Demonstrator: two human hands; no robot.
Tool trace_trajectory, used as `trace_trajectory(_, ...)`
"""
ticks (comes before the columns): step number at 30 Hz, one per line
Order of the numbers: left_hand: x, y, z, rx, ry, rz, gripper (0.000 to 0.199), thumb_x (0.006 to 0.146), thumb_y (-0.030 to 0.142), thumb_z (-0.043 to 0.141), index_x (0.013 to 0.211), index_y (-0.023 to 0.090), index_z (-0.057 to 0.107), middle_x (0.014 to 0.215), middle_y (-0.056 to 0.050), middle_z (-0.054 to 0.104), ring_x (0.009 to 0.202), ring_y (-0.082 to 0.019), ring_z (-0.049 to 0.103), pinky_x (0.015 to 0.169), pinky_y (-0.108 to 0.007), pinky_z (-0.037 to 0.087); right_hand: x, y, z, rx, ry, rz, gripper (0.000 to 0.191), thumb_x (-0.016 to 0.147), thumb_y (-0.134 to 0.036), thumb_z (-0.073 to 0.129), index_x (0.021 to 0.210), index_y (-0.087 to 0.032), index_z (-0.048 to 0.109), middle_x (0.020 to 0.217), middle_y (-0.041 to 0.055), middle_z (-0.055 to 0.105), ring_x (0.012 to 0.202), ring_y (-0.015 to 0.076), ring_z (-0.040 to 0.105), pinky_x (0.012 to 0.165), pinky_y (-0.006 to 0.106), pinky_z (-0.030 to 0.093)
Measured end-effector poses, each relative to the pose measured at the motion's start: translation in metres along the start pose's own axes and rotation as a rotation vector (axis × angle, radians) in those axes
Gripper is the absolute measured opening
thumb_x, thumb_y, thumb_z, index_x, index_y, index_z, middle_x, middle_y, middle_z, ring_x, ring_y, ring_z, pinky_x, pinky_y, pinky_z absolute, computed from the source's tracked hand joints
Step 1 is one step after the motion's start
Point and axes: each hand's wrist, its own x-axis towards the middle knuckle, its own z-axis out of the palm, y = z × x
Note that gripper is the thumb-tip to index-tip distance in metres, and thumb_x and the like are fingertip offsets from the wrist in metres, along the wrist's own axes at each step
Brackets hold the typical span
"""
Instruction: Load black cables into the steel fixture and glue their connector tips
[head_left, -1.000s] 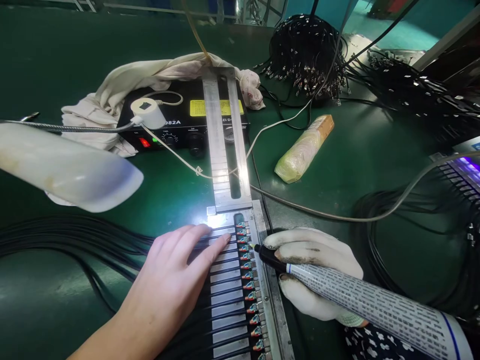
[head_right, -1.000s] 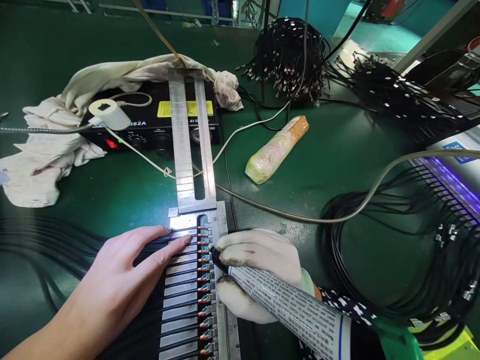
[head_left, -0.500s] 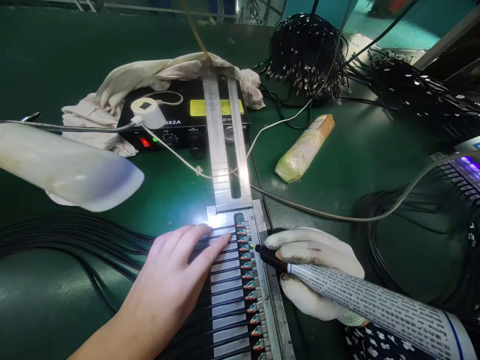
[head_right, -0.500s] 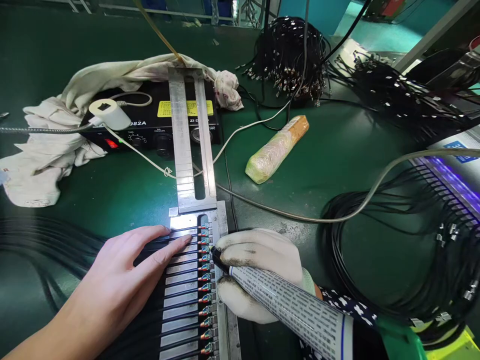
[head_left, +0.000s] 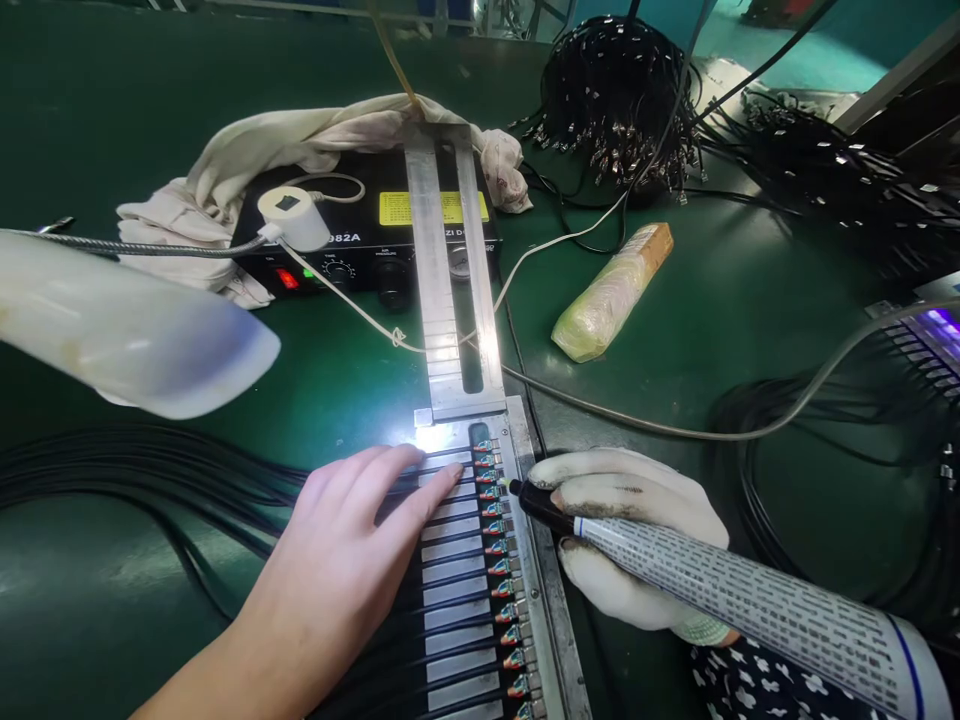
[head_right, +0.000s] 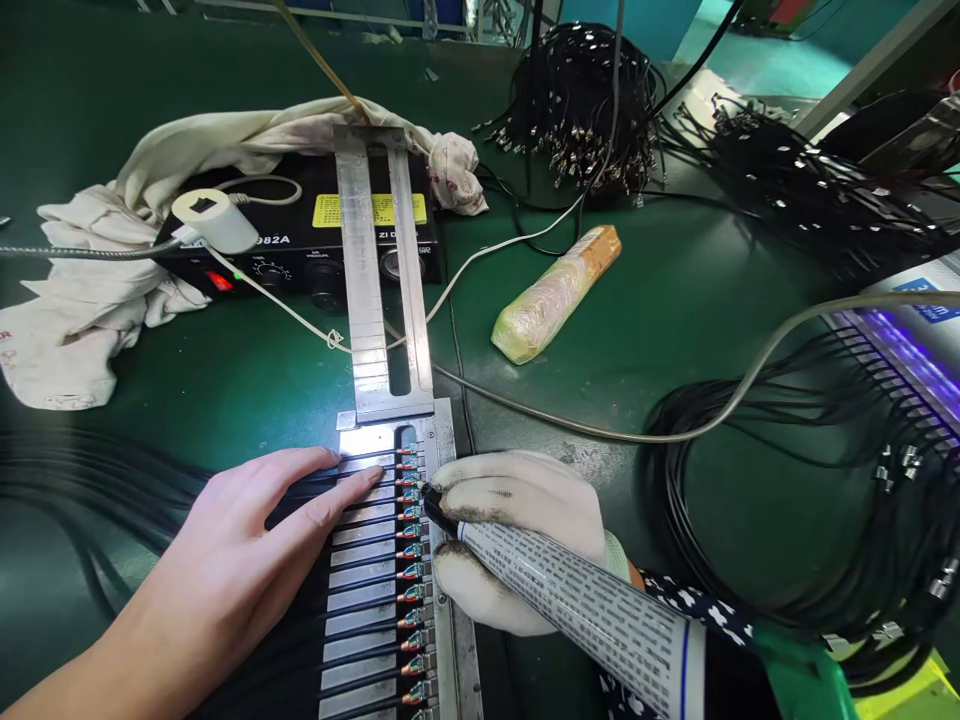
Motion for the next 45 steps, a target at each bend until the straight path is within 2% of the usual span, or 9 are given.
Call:
trace_trajectory(11, 0.002, 0.001, -0.002, 0.015, 0.004, 0.028, 0.039, 0.095, 0.010, 0.042, 0.131, 0.017, 0.055, 0.121, -0.014, 0.053, 0.107, -0.029, 0.053, 0.084, -0.042, 0.042, -0.001, 0.000, 0.000, 0.002, -0.002, 0.029, 0.027, 0.071, -0.013, 0.075, 0.097, -0.017, 0.068, 0.105, 0.0075, 0.074, 0.093, 0.0199, 0.073, 0.085, 0.029, 0.060)
trace_trajectory(15, 0.004, 0.001, -0.003, 0.013, -0.001, 0.035, 0.038, 0.094, 0.009, 0.044, 0.130, 0.017, 0.055, 0.121, -0.015, 0.053, 0.107, -0.029, 0.053, 0.083, -0.043, 0.043, -0.005, -0.006, -0.005, -0.037, -0.022, 0.011, 0.025, 0.075, -0.015, 0.072, 0.099, -0.017, 0.067, 0.107, 0.0085, 0.074, 0.095, 0.0209, 0.073, 0.084, 0.032, 0.061)
trace_trajectory(20, 0.003, 0.000, -0.001, -0.017, 0.006, 0.019, 0.037, 0.095, 0.010, 0.043, 0.130, 0.018, 0.055, 0.121, -0.014, 0.054, 0.107, -0.028, 0.054, 0.084, -0.043, 0.044, -0.012, -0.014, -0.005, -0.062, -0.016, 0.011, 0.022, 0.075, -0.016, 0.068, 0.097, -0.018, 0.066, 0.104, 0.0084, 0.075, 0.090, 0.0216, 0.074, 0.078, 0.033, 0.061)
trace_trajectory(26, -0.001, -0.001, 0.001, -0.004, 0.019, 0.009, 0.040, 0.096, 0.011, 0.042, 0.133, 0.021, 0.054, 0.122, -0.013, 0.054, 0.109, -0.029, 0.054, 0.084, -0.043, 0.044, -0.013, -0.009, 0.001, -0.059, -0.002, 0.010, 0.022, 0.075, -0.016, 0.069, 0.097, -0.019, 0.067, 0.100, 0.0075, 0.076, 0.087, 0.0217, 0.075, 0.079, 0.033, 0.062)
trace_trajectory(45, 0.000, 0.000, 0.000, -0.002, -0.015, 0.001, 0.041, 0.095, 0.011, 0.044, 0.134, 0.021, 0.052, 0.123, -0.014, 0.053, 0.110, -0.029, 0.052, 0.086, -0.045, 0.044, -0.010, -0.010, 0.001, -0.046, 0.008, 0.005, 0.022, 0.073, -0.018, 0.070, 0.095, -0.018, 0.068, 0.099, 0.0088, 0.076, 0.086, 0.0224, 0.075, 0.077, 0.033, 0.062)
